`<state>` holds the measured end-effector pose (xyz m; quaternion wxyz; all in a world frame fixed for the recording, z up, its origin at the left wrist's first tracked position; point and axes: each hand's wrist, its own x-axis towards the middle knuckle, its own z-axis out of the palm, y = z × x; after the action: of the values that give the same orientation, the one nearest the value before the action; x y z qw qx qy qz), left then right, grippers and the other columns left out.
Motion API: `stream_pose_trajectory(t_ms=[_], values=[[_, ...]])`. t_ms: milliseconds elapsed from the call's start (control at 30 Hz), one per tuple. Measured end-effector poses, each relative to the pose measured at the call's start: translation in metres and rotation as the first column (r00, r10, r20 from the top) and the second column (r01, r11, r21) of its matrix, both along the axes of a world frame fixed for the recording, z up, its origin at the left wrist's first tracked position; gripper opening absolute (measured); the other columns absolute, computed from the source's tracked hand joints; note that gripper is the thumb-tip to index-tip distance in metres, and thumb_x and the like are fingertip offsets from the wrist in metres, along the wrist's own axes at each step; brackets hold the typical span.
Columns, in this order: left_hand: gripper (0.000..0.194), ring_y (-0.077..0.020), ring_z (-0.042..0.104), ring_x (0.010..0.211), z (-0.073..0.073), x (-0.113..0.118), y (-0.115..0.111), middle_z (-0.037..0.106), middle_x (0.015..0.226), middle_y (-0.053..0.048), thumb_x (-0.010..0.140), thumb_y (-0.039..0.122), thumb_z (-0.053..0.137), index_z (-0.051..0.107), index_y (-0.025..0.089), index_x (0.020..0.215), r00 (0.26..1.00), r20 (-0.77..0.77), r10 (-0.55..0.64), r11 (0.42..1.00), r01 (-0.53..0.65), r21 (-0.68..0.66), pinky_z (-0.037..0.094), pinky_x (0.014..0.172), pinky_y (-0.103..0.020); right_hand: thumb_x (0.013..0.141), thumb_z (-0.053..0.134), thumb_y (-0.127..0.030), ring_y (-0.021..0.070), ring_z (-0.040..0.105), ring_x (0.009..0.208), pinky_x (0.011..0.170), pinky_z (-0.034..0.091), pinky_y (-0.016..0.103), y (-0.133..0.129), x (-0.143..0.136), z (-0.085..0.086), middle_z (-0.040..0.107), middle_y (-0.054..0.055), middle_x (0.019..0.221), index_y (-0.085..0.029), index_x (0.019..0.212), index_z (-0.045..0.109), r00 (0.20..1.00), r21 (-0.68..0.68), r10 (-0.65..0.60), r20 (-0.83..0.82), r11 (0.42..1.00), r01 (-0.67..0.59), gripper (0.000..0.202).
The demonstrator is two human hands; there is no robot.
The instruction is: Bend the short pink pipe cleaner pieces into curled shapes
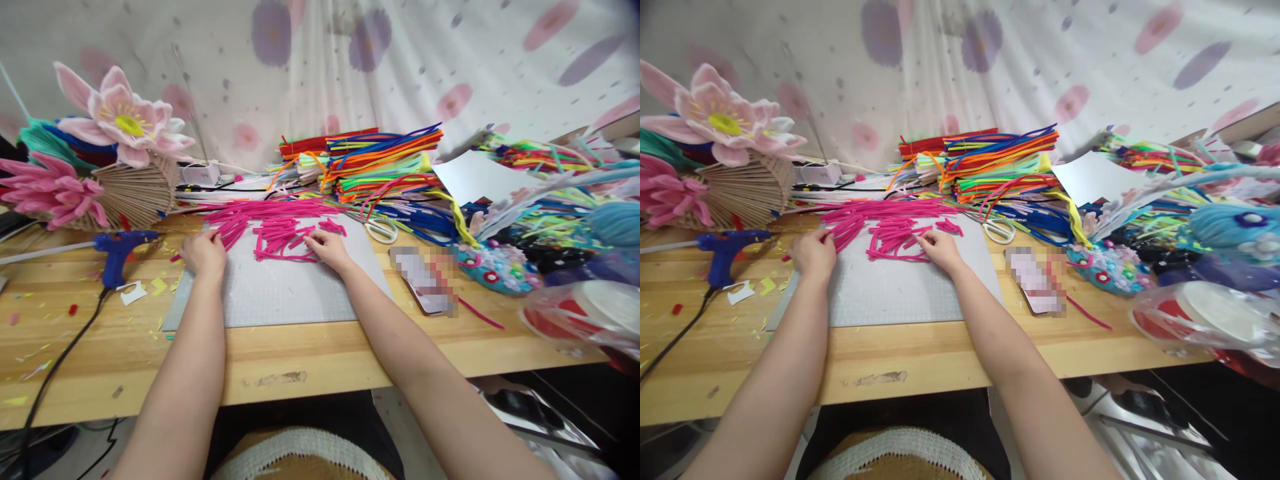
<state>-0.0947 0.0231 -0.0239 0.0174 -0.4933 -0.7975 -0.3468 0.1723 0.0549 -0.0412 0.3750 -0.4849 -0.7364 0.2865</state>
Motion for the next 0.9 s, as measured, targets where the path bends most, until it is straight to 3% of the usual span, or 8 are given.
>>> stream_pose_trajectory(t_ms=[200,300,400,467,533,633,767,900], values=[[0.025,-0.0319,0.047,0.106,0.007,0.001,-0.005,0.060,0.108,-0.011,0.079,0.021,0.049,0.070,0.022,0.093,0.998,-0.036,0.048,0.984,-0.041,0.173,0.028,0.094,-0.049,0.079,0.051,-0.043,0.0107,0.044,0.053,0.053,0.030,0.024,0.001,0.000,-0.002,0.054,0.000,0.058,-0.017,0.072,0.064,1.000,0.010,-0.028,0.009,1.000,0.028,0.030],[0.029,-0.0295,0.048,0.102,0.012,0.008,-0.006,0.059,0.105,-0.012,0.081,0.020,0.047,0.070,0.022,0.099,0.997,-0.078,-0.002,0.979,0.018,0.204,0.031,0.091,-0.045,0.081,0.051,-0.039,0.0115,0.048,0.056,0.057,0.035,0.024,-0.002,-0.004,0.004,0.058,0.001,0.062,-0.017,0.087,0.066,0.995,0.129,-0.100,0.012,0.987,0.098,0.028],[0.030,-0.0256,0.050,0.099,0.014,0.026,-0.006,0.060,0.101,-0.010,0.081,0.018,0.048,0.069,0.023,0.102,0.973,-0.163,-0.166,0.950,0.202,0.237,0.034,0.089,-0.041,0.083,0.050,-0.039,0.0130,0.054,0.065,0.066,0.039,0.025,-0.010,-0.013,0.014,0.064,0.005,0.074,-0.016,0.099,0.065,0.991,0.338,-0.135,0.023,0.933,0.120,0.031],[0.029,-0.0241,0.050,0.097,0.013,0.043,-0.007,0.062,0.099,-0.009,0.081,0.017,0.048,0.070,0.024,0.099,0.918,-0.257,-0.301,0.896,0.365,0.253,0.035,0.088,-0.041,0.083,0.051,-0.040,0.0138,0.056,0.069,0.068,0.040,0.025,-0.015,-0.021,0.019,0.065,0.006,0.078,-0.016,0.098,0.066,0.993,0.422,-0.088,0.076,0.905,0.049,0.031],[0.030,-0.0224,0.051,0.095,0.012,0.059,-0.008,0.064,0.099,-0.008,0.081,0.015,0.048,0.070,0.026,0.098,0.826,-0.349,-0.443,0.817,0.532,0.223,0.036,0.088,-0.040,0.083,0.053,-0.039,0.0142,0.057,0.072,0.068,0.040,0.025,-0.018,-0.027,0.019,0.066,0.006,0.079,-0.018,0.093,0.068,0.988,0.437,-0.028,0.152,0.899,-0.042,0.028],[0.030,-0.0208,0.053,0.096,0.011,0.077,-0.012,0.065,0.101,-0.007,0.083,0.016,0.048,0.069,0.027,0.100,0.730,-0.403,-0.552,0.727,0.658,0.195,0.039,0.088,-0.037,0.081,0.056,-0.033,0.0143,0.057,0.072,0.067,0.039,0.025,-0.018,-0.030,0.015,0.067,0.006,0.078,-0.018,0.082,0.068,0.983,0.389,0.032,0.183,0.915,-0.102,0.019],[0.031,-0.0190,0.057,0.096,0.006,0.082,-0.013,0.066,0.103,-0.007,0.085,0.019,0.044,0.066,0.023,0.107,0.712,-0.247,-0.657,0.688,0.700,0.191,0.043,0.085,-0.033,0.080,0.056,-0.033,0.0114,0.053,0.061,0.060,0.038,0.024,-0.012,-0.030,0.011,0.064,0.002,0.070,-0.017,0.076,0.064,0.994,0.204,0.092,-0.059,0.976,-0.079,0.018],[0.034,-0.0154,0.063,0.076,-0.006,0.078,-0.006,0.068,0.095,-0.007,0.086,0.022,0.042,0.061,0.018,0.114,0.709,0.197,-0.677,0.735,0.642,0.217,0.048,0.078,-0.032,0.076,0.058,-0.041,0.0082,0.049,0.055,0.055,0.037,0.021,-0.004,-0.028,0.013,0.055,-0.002,0.060,-0.017,0.065,0.055,0.896,0.003,0.055,-0.440,0.998,-0.059,0.026]])
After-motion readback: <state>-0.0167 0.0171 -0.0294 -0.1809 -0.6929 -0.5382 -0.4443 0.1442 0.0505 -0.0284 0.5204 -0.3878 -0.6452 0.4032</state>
